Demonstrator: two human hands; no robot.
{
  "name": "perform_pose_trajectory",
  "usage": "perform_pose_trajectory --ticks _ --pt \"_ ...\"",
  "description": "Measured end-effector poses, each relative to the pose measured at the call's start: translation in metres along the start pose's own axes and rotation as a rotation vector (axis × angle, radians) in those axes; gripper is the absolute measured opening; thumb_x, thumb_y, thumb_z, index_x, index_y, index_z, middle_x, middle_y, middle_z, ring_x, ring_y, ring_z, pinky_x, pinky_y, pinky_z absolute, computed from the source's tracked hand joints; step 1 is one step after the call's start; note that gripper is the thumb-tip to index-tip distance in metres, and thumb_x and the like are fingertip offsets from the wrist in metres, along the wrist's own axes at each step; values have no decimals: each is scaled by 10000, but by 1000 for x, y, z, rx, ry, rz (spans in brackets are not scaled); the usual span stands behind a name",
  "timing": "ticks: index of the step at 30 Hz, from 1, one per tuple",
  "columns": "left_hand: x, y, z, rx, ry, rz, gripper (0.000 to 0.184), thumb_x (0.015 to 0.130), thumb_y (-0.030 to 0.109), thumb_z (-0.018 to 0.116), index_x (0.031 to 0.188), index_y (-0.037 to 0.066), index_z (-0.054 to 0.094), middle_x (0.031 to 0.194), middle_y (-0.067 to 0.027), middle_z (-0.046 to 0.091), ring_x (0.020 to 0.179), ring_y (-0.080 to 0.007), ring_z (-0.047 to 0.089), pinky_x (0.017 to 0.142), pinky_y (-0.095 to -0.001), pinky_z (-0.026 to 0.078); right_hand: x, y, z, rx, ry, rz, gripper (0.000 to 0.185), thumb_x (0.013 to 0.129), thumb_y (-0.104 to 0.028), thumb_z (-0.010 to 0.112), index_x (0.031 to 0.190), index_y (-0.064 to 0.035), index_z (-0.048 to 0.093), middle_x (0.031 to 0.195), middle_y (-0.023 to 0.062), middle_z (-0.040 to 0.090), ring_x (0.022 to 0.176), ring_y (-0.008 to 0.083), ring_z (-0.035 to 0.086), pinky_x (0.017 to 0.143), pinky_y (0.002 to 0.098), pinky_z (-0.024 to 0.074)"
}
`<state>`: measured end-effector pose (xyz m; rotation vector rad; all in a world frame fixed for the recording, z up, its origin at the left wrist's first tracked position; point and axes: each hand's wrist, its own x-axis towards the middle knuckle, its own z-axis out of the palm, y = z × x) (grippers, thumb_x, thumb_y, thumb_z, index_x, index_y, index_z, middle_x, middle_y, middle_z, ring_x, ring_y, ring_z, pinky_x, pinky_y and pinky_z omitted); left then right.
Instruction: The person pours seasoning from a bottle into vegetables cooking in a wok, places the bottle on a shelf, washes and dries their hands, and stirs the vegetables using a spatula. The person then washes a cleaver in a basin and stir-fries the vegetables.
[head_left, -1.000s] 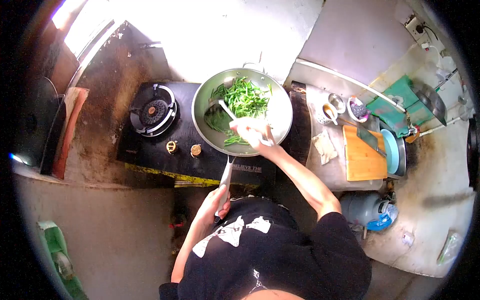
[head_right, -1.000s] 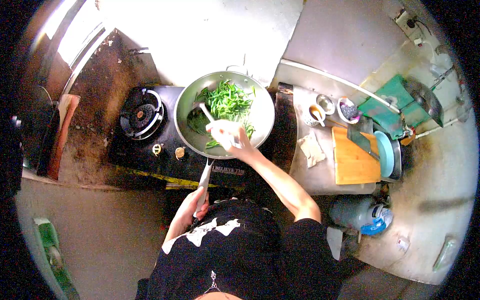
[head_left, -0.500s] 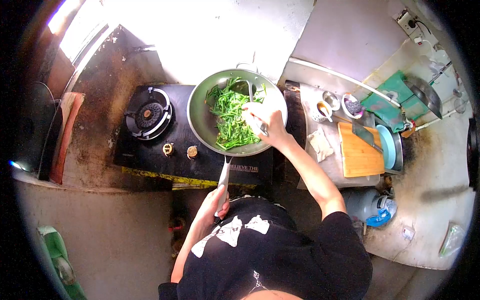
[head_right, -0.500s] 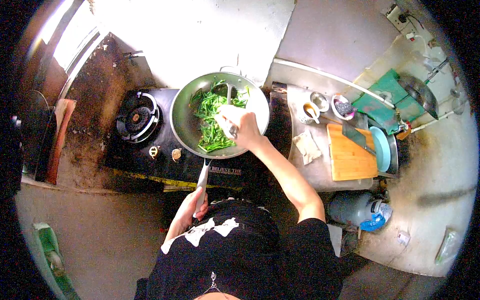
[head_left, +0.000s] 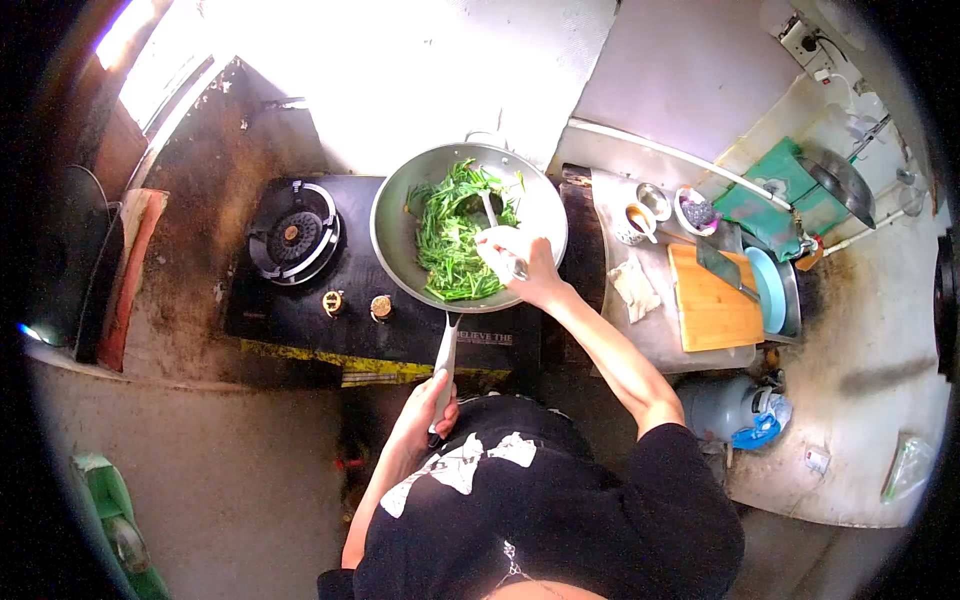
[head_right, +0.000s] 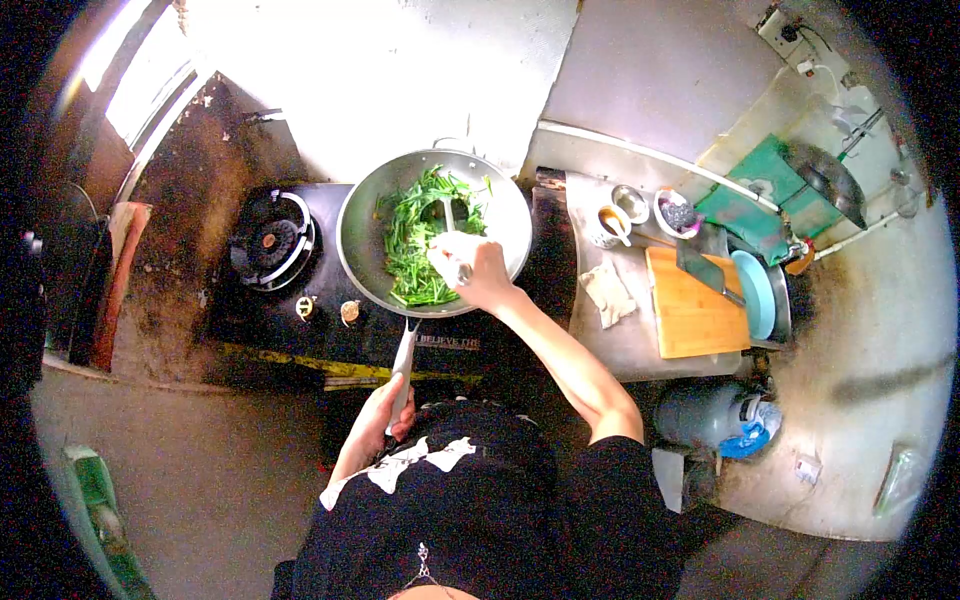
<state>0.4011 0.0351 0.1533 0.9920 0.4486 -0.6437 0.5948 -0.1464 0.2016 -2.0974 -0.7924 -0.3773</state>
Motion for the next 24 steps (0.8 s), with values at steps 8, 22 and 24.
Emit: perform_pose_trajectory --ticks 8,22,24 --pt "2 -4 -5 41 -17 -10 414 951 474 399 841 79 456 526 -9 422 359 -115 353 341 -268 284 7 -8 12 12 92 -62 149 833 -172 572 767 -52 631 663 86 620 534 209 590 484 308 472" --pt "2 -5 -6 -40 -42 -9 386 941 444 454 846 70 441 531 -15 421 360 -106 360 346 -260 293 82 32 22 -331 30 48 183 840 -225 534 755 -67 565 643 130 592 554 250 594 522 373 464" --pt "3 -6 -8 -36 -51 4 402 940 458 442 832 71 447 528 -11 421 357 -106 357 342 -260 286 76 28 34 -101 28 -55 197 850 -236 532 763 -63 568 654 120 592 562 246 588 526 363 467"
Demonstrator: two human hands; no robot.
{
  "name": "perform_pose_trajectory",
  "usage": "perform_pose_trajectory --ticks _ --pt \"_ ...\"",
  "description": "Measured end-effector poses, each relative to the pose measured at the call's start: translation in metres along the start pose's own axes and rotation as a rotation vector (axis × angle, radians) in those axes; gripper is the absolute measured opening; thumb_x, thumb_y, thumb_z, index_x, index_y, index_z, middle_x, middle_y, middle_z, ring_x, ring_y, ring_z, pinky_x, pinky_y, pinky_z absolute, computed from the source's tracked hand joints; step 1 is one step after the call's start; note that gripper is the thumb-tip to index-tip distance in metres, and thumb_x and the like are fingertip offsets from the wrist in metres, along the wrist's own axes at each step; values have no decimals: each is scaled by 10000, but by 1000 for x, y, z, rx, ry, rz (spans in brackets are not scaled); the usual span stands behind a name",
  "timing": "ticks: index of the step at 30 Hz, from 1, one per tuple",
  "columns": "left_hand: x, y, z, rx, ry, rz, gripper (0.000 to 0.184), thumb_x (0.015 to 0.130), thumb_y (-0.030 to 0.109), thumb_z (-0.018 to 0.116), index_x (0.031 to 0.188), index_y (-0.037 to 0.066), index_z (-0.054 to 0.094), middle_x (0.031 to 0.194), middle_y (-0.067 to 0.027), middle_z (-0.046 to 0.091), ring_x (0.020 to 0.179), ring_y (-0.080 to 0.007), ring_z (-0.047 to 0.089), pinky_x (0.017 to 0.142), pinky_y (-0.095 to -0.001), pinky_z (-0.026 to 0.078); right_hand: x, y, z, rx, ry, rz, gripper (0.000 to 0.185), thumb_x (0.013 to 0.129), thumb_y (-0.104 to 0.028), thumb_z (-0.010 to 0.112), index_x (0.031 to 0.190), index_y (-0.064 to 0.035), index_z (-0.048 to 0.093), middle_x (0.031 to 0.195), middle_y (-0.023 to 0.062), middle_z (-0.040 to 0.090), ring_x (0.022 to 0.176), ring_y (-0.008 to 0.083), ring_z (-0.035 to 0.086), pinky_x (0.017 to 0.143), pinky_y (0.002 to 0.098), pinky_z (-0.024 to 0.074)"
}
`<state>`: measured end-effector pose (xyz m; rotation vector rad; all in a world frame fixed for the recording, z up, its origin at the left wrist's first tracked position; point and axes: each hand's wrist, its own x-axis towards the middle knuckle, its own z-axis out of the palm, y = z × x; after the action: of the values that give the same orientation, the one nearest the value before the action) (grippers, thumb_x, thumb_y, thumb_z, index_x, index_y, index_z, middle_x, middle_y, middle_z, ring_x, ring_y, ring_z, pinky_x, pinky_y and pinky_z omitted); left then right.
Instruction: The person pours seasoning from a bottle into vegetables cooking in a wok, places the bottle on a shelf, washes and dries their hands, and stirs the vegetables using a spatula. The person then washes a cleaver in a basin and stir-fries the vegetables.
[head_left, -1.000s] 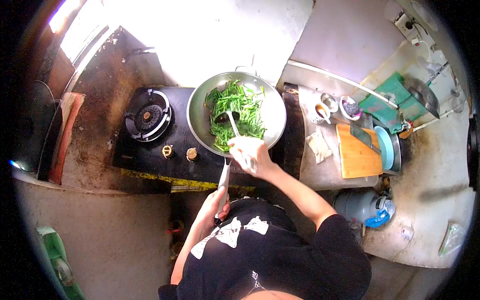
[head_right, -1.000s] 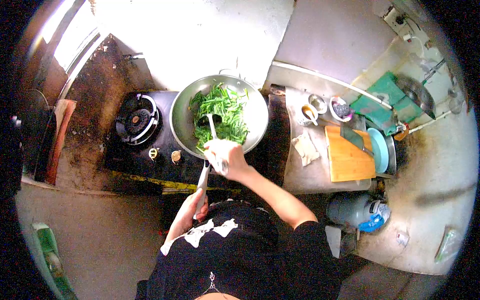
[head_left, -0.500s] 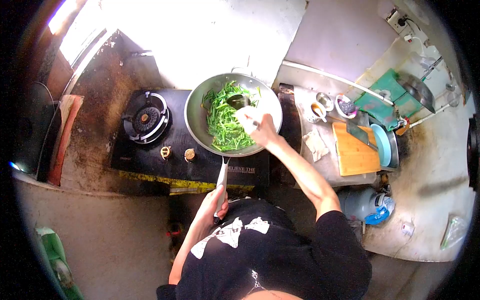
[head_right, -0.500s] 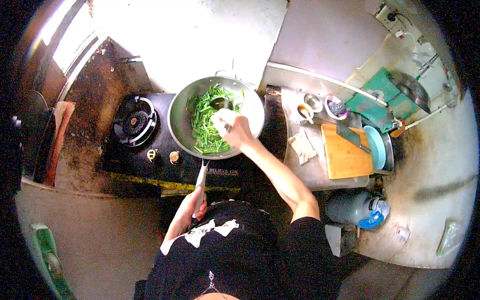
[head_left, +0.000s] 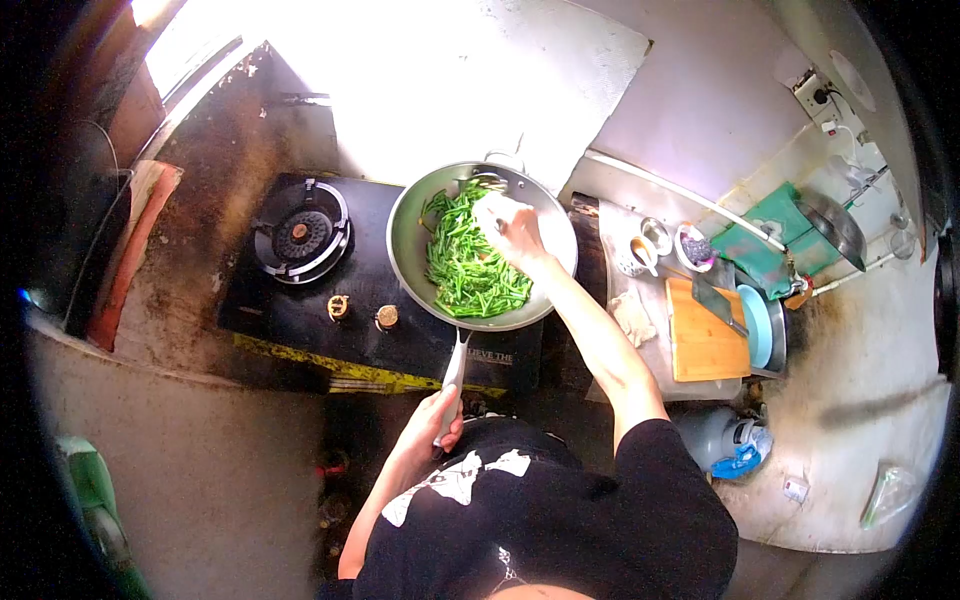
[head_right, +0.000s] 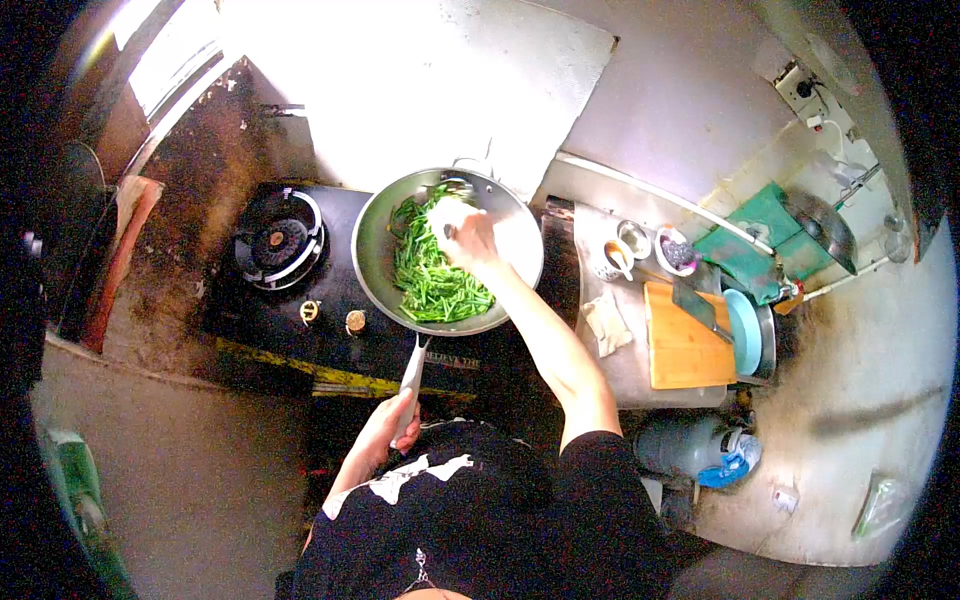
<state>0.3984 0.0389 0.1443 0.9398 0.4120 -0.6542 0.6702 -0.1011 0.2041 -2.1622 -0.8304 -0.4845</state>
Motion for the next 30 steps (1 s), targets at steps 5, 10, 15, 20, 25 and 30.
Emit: perform_pose_trajectory --ticks 5,10,15,20,25,30 --pt "0 1 0 7 -6 -14 394 937 456 454 852 71 439 536 -13 424 365 -103 362 352 -255 289 -29 -52 -47 132 -241 -129 154 817 -141 603 893 -11 638 733 145 643 624 235 637 557 330 503" --pt "0 2 1 6 6 -8 398 942 457 441 838 73 450 533 -13 425 365 -109 358 354 -253 275 -18 6 -44 -89 -66 -39 189 821 -160 606 928 -11 649 703 133 651 565 227 624 537 311 492" --pt "1 0 5 7 18 -18 384 942 444 445 851 72 438 539 -9 421 371 -99 362 357 -247 282 -19 23 -12 209 97 63 276 822 -154 573 1049 -14 645 683 85 632 581 149 589 561 263 474" --pt "-1 1 11 4 28 -14 390 944 443 445 831 70 438 536 -12 418 371 -96 362 357 -241 286 -47 -7 -6 435 -147 39 290 792 -43 523 1056 -3 637 779 95 660 628 130 608 601 260 505" --pt "-4 6 10 49 50 -10 397 947 442 442 809 69 436 534 -10 413 370 -93 361 353 -240 284 -47 -13 -41 445 -126 26 231 767 -27 532 953 50 647 786 132 678 637 174 648 599 267 523" --pt "-4 10 5 107 78 -32 439 946 475 411 766 76 456 509 -1 428 359 -93 368 331 -240 281 -18 26 -28 178 58 202 205 817 -125 568 951 -8 669 797 146 669 659 206 653 631 296 517"
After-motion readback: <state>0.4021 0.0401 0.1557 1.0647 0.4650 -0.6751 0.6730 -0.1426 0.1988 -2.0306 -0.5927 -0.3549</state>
